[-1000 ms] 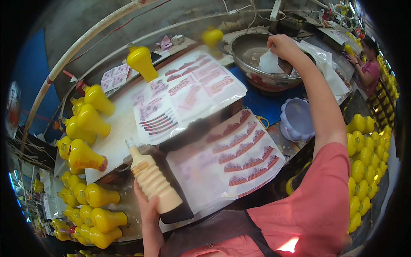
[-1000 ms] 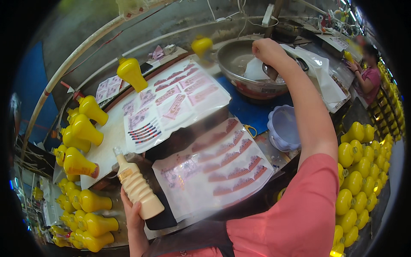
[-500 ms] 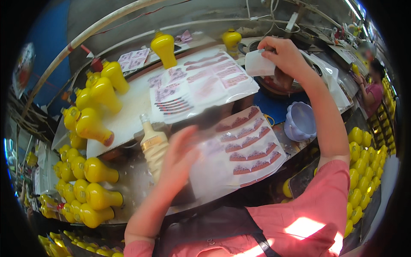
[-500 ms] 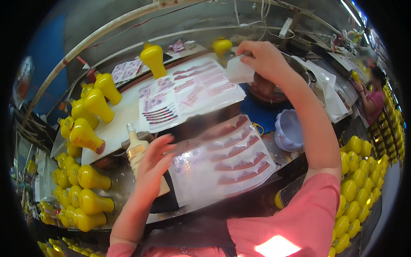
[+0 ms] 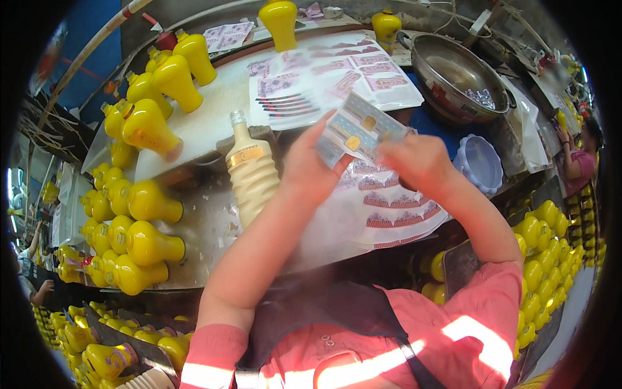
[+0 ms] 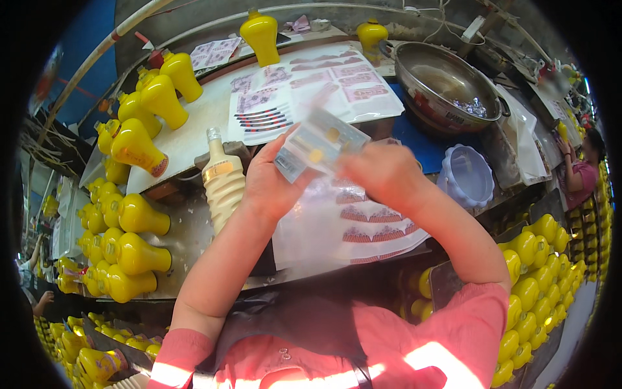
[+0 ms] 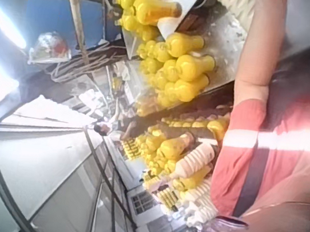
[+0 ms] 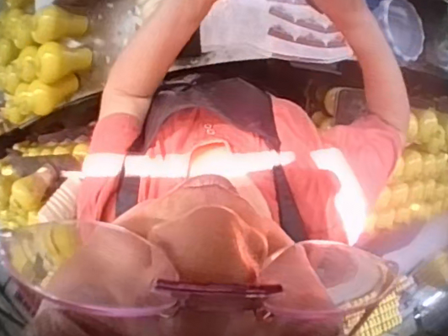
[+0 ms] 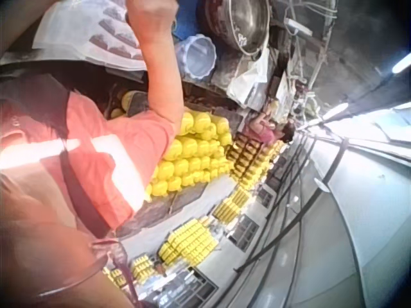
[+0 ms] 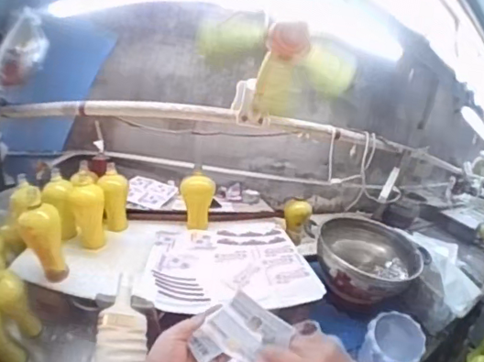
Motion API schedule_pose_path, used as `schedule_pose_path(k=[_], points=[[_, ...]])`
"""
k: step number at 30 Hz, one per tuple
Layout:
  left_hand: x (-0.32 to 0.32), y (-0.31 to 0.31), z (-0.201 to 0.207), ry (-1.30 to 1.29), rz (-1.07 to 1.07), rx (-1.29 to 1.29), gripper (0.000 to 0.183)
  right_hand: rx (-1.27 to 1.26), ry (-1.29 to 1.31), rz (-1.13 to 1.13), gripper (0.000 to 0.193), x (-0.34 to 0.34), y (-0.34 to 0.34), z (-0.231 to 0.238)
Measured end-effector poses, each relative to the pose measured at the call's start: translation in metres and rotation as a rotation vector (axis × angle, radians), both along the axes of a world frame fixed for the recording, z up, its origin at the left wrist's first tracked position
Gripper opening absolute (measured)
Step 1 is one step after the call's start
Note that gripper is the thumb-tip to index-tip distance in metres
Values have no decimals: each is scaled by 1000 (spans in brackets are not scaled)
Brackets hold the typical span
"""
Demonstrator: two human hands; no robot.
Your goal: The person applies adhesive labels to yellow and white plastic bottles, smooths them, and places the finished bottles on a nearby table. The person also handles stacks of labels and moves bottles between the work surface and the table.
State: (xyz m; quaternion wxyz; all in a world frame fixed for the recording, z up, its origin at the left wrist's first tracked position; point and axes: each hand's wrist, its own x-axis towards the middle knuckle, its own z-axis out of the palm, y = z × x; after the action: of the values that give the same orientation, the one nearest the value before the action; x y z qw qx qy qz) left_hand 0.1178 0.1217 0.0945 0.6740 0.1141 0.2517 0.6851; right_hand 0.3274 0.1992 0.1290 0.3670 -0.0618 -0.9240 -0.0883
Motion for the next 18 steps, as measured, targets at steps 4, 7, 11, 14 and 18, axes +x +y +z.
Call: schedule_pose_path(k=[4, 7, 11, 14, 18], points=[[-3, -8, 2, 34, -50, 84, 43, -834, 269, -262, 22, -7, 12, -4], [0, -12, 5, 107, -25, 50, 43, -1274, 298, -253, 21, -16, 17, -3], [0, -18, 7, 206, -32, 2, 44, -1410, -21, -277, 21, -19, 20, 0], [-1, -19, 6, 332, -33, -5, 45, -1293, -71, -302, 18, -17, 19, -3], [-1, -17, 0, 435, 27, -91, 41, -1250, -90, -328, 19, -16, 17, -8]])
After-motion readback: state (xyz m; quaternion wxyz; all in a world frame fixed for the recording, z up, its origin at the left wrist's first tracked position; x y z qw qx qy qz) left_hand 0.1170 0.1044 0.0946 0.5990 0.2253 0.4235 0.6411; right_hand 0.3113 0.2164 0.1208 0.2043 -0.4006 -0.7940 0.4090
